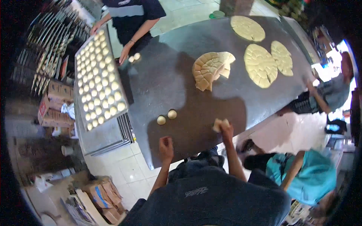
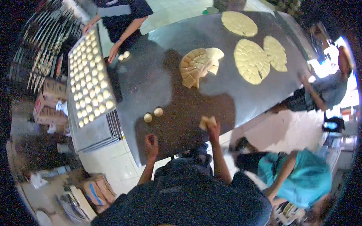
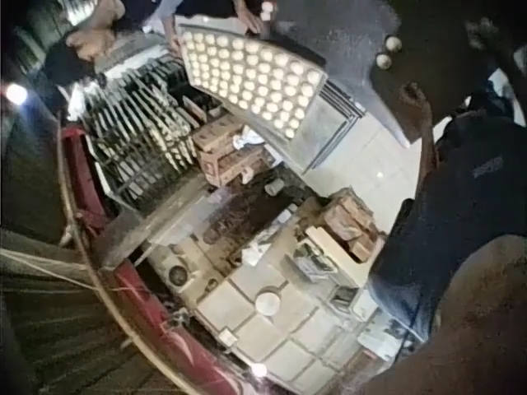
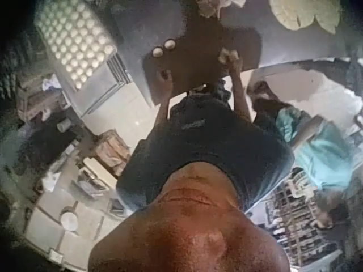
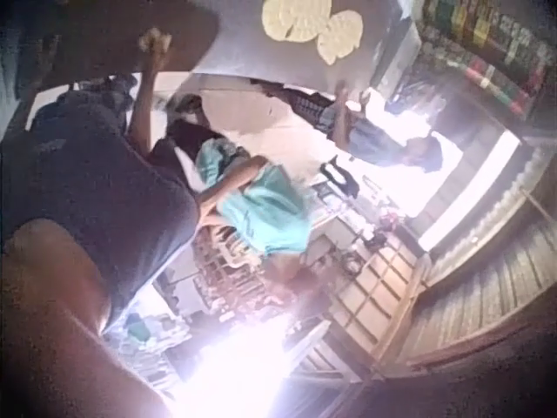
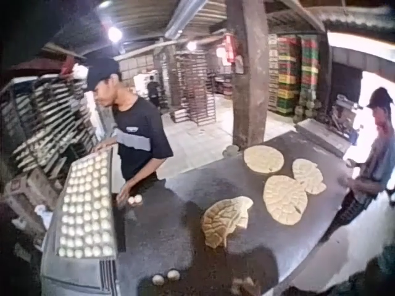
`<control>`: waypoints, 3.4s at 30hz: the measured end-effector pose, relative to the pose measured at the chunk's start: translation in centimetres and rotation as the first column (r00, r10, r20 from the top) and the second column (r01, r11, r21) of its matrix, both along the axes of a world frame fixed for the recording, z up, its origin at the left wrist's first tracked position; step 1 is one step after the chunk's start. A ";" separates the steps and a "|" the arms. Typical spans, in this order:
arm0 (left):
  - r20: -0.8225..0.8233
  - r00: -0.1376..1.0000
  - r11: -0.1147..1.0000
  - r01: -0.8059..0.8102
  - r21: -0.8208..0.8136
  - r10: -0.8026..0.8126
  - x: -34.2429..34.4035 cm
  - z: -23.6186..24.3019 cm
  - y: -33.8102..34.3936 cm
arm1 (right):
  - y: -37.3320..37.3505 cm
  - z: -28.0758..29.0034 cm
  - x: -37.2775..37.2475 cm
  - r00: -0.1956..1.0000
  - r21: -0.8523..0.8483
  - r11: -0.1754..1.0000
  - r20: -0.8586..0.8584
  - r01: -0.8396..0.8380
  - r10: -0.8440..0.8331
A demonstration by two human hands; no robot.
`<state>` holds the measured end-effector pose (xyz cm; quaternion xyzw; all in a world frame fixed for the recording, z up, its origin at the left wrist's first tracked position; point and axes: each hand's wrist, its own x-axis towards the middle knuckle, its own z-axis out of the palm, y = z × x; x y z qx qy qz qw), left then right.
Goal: Shaping dough into small balls and arranging them on baking trays alongside larger decorative dough pieces.
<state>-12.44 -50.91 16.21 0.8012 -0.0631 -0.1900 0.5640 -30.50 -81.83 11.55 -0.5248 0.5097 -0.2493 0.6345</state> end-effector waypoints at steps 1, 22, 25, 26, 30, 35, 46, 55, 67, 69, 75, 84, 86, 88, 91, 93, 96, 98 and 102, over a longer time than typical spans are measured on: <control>-0.055 0.989 0.990 0.138 0.029 -0.137 -1.8 -1.5 -0.3 | 3.7 -0.4 -1.2 0.994 0.120 0.988 0.021 0.101 -0.105; 0.338 0.696 0.773 -0.558 -0.301 0.634 5.1 -14.0 8.1 | 14.3 -1.2 9.3 0.913 -0.246 0.946 0.296 -0.211 0.280; 0.438 0.827 0.936 -0.313 -0.160 0.351 5.5 -17.4 11.2 | 7.9 -5.3 9.1 0.813 -0.424 0.708 -0.140 -0.565 0.565; 0.583 0.791 0.941 -0.314 0.124 0.187 5.8 -18.0 11.4 | 6.3 -7.3 9.1 0.787 -0.309 0.739 -0.059 -0.599 0.614; 0.563 0.811 0.733 -0.479 0.484 0.158 8.4 -17.4 8.8 | 3.1 -15.0 11.1 0.777 -0.808 -0.011 -0.570 -0.589 0.267; 0.631 0.734 0.806 -0.521 0.282 0.253 7.7 -13.0 3.7 | 4.0 -15.0 11.9 0.763 -0.810 -0.282 -0.582 -0.514 0.281; 0.557 0.717 0.737 -0.627 0.252 0.420 6.5 -15.8 5.0 | 1.7 -15.1 14.3 0.782 -0.809 0.205 -0.414 -0.550 0.466; 0.686 0.689 0.791 -0.546 0.276 0.236 8.0 -12.3 6.6 | 3.3 -10.5 15.2 0.812 -0.624 0.523 -0.487 -0.581 0.321; 0.597 0.711 0.813 -0.560 0.160 0.372 8.5 -11.7 6.6 | 1.0 -14.9 14.5 0.927 -0.789 0.526 -0.140 -0.317 0.349; 0.615 0.743 0.884 -0.442 0.154 0.265 8.1 -11.6 6.1 | 2.0 -13.2 14.2 0.897 -0.861 0.271 -0.373 -0.431 0.238; 0.388 0.911 0.876 -0.296 0.381 0.139 8.6 -12.0 5.6 | 2.4 -9.6 13.9 0.905 -0.701 0.581 -0.386 -0.413 0.177; 0.464 0.842 0.930 -0.356 0.093 0.276 1.0 -10.9 2.9 | 10.2 -6.1 11.6 0.873 -0.731 0.489 -0.328 -0.476 0.361; 0.125 0.850 0.854 -0.519 0.039 0.511 -0.5 -10.9 3.7 | 9.9 -6.0 10.4 0.935 -0.378 0.856 -0.171 -0.352 0.309; 0.291 0.816 0.860 -0.508 -0.053 0.500 -0.5 -11.2 4.3 | 9.0 -5.5 10.4 0.891 -0.471 0.761 -0.159 -0.446 0.424; 0.222 0.906 0.910 -0.393 0.130 0.360 1.3 -11.1 3.4 | 7.0 -3.9 12.5 0.761 -0.515 0.590 -0.222 -0.622 0.609; 0.289 0.944 0.943 -0.232 0.238 0.159 2.5 -10.3 2.1 | 5.9 -2.8 14.2 0.709 -0.416 0.585 -0.268 -0.696 0.653; 0.358 0.910 0.944 -0.285 0.170 0.210 3.4 -8.8 0.6 | 4.7 -2.5 15.8 0.641 -0.355 0.546 -0.252 -0.758 0.725; 0.347 0.937 0.940 -0.147 0.308 0.033 3.9 -8.3 0.1 | 4.2 -3.2 16.1 0.553 -0.314 0.469 -0.285 -0.825 0.783; 0.293 0.952 0.956 0.004 0.293 -0.093 5.7 -7.9 1.1 | 4.6 -4.0 16.9 0.326 -0.207 0.257 -0.457 -0.944 0.828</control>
